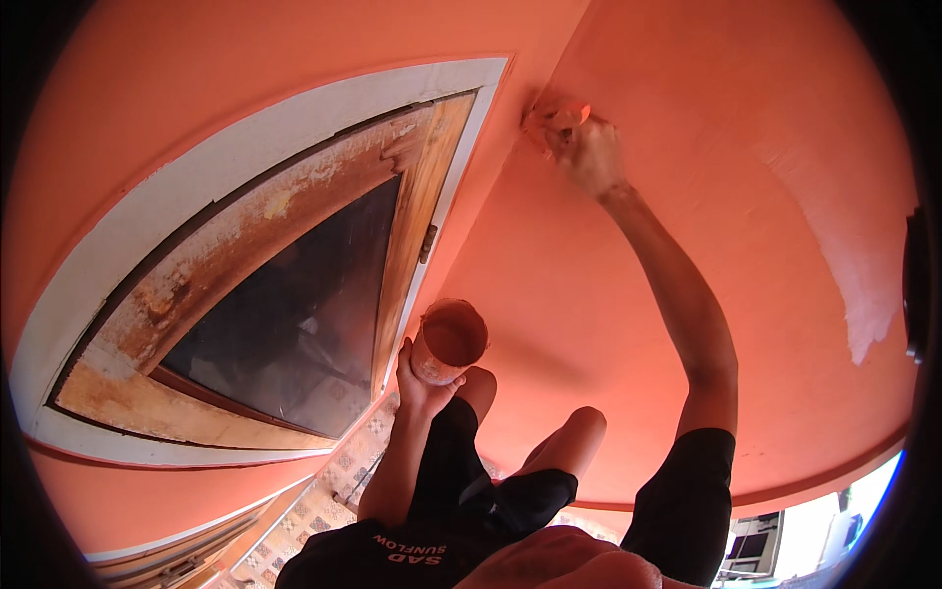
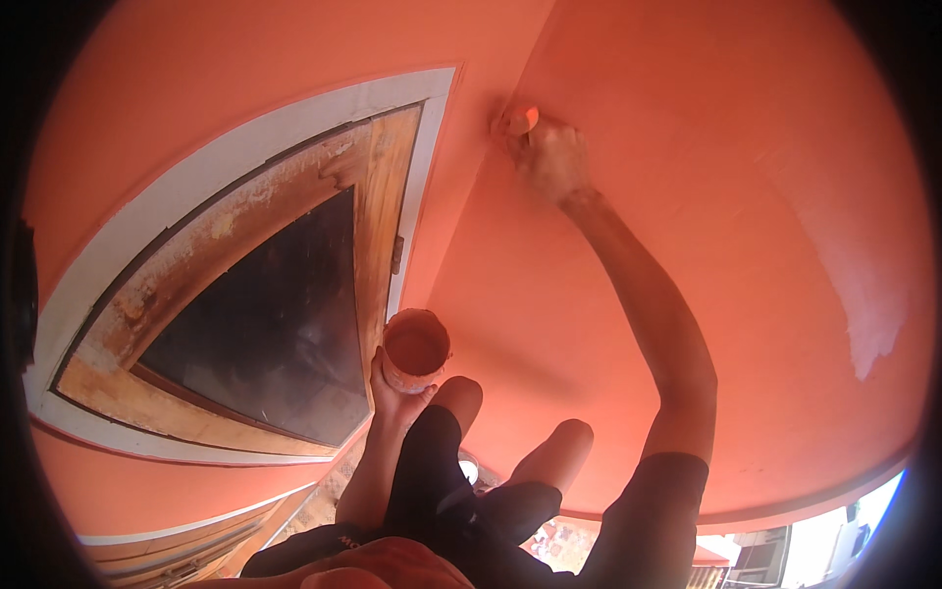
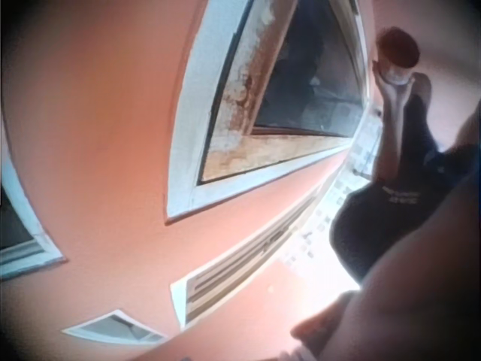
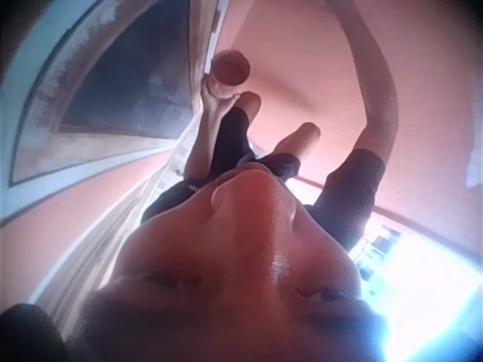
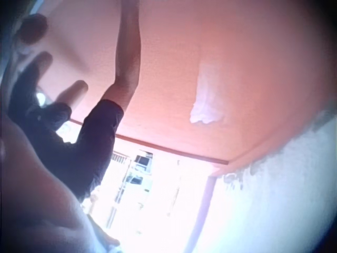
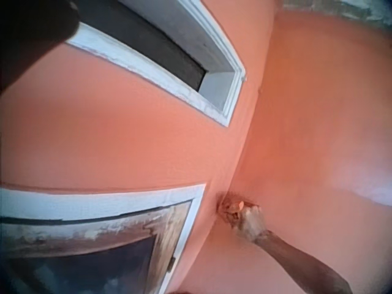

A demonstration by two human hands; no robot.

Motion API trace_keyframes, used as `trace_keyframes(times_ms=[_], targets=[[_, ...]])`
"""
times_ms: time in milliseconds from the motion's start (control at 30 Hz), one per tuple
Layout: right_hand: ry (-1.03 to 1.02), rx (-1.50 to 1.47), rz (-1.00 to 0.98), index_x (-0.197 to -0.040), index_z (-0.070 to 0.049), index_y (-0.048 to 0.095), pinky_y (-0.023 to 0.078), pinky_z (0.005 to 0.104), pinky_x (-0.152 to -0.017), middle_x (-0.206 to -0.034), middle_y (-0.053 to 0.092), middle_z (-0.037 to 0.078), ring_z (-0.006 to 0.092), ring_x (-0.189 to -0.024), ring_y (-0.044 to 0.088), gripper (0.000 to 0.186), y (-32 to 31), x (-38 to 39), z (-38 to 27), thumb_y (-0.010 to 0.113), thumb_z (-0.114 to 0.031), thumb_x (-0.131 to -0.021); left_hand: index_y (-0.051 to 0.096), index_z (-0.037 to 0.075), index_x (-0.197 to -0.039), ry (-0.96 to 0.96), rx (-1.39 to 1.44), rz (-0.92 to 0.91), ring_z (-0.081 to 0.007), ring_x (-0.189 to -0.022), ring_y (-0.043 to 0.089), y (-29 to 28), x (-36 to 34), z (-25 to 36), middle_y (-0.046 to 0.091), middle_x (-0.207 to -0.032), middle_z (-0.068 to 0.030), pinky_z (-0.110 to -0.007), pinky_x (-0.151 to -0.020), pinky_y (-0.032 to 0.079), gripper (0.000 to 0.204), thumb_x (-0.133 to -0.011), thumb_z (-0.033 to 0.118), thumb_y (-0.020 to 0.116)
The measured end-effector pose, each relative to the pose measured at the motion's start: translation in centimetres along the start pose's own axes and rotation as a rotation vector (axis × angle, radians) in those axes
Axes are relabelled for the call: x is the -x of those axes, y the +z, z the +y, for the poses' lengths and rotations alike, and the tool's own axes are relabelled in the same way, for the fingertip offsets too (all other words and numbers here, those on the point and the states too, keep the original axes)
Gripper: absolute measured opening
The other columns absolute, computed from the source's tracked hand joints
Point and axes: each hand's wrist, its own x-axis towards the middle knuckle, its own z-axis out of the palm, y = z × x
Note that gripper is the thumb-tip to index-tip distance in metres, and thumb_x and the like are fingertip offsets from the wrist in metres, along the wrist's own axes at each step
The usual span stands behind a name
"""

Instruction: The person paints a peach-colored wall using a paintbrush and a small paint container. They repeatedly dip the brush into the container and apply paint to the wall surface in smooth strokes.

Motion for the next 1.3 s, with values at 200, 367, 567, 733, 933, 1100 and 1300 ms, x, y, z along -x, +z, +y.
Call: trace_keyframes(times_ms=[200,367,567,733,933,1100,1300], targets=[[0.144,0.514,0.251,-0.093,-0.014,0.070,0.052,0.0466,-0.055,-0.079,0.071,0.011,0.0333,-0.064,0.065,0.005,-8.1,-10.5,2.5,0.067,-0.013,-0.090,0.049,0.016,-0.145,-0.012,0.040,-0.040,-0.0323,-0.112,0.066,-0.5,0.0,-0.5,0.060,-0.135,-0.0157,-0.042,-0.064,0.062,0.073,-0.094,0.069,0.053],[-0.280,0.517,0.558,-0.097,-0.013,0.066,0.052,0.0444,-0.057,-0.085,0.066,0.011,0.0325,-0.076,0.066,0.017,-8.3,-10.5,1.3,0.069,-0.004,-0.083,0.049,0.017,-0.146,-0.025,0.049,-0.072,-0.0320,-0.113,0.066,-1.3,0.0,-1.0,0.059,-0.137,-0.0157,-0.041,-0.065,0.062,0.074,-0.094,0.069,0.052],[-0.440,0.356,0.101,-0.100,-0.021,0.069,0.055,0.0362,-0.063,-0.095,0.061,0.005,0.0231,-0.084,0.062,0.023,5.2,5.4,-3.2,0.073,-0.024,-0.077,0.054,0.018,-0.140,-0.032,0.012,-0.087,-0.0280,-0.113,0.063,-2.1,0.6,-0.5,0.061,-0.134,-0.0096,-0.041,-0.067,0.057,0.067,-0.094,0.068,0.054],[-0.334,-0.086,-0.326,-0.100,-0.019,0.071,0.058,0.0399,-0.070,-0.093,0.069,0.006,0.0255,-0.084,0.067,0.019,12.8,13.3,-5.4,0.066,-0.011,-0.084,0.054,0.020,-0.139,-0.006,-0.010,-0.022,-0.0286,-0.114,0.063,-3.1,1.6,0.4,0.061,-0.133,-0.0093,-0.041,-0.066,0.057,0.067,-0.093,0.069,0.055],[-0.091,0.102,0.021,-0.110,-0.021,0.072,0.052,0.0515,-0.056,-0.079,0.071,0.013,0.0371,-0.069,0.067,0.018,1.6,1.4,0.8,0.060,-0.026,-0.098,0.054,0.021,-0.139,-0.023,0.017,-0.051,-0.0291,-0.113,0.064,-3.4,1.8,0.6,0.061,-0.135,-0.0098,-0.041,-0.065,0.057,0.068,-0.093,0.070,0.054],[-0.050,0.408,0.525,-0.101,-0.012,0.065,0.052,0.0449,-0.056,-0.083,0.064,0.012,0.0344,-0.079,0.066,0.023,-9.9,-9.8,3.9,0.070,0.000,-0.082,0.046,0.013,-0.148,-0.018,0.061,0.006,-0.0349,-0.107,0.068,-2.9,1.2,-0.8,0.057,-0.137,-0.0236,-0.040,-0.062,0.060,0.079,-0.094,0.070,0.051],[-0.304,0.409,0.292,-0.109,-0.023,0.072,0.055,0.0400,-0.058,-0.098,0.067,0.002,0.0232,-0.085,0.066,0.028,-1.3,-1.3,-0.7,0.069,-0.013,-0.083,0.047,0.016,-0.148,-0.030,0.091,-0.001,-0.0358,-0.110,0.066,-2.8,2.3,-1.7,0.058,-0.137,-0.0179,-0.041,-0.061,0.060,0.076,-0.095,0.070,0.050]])
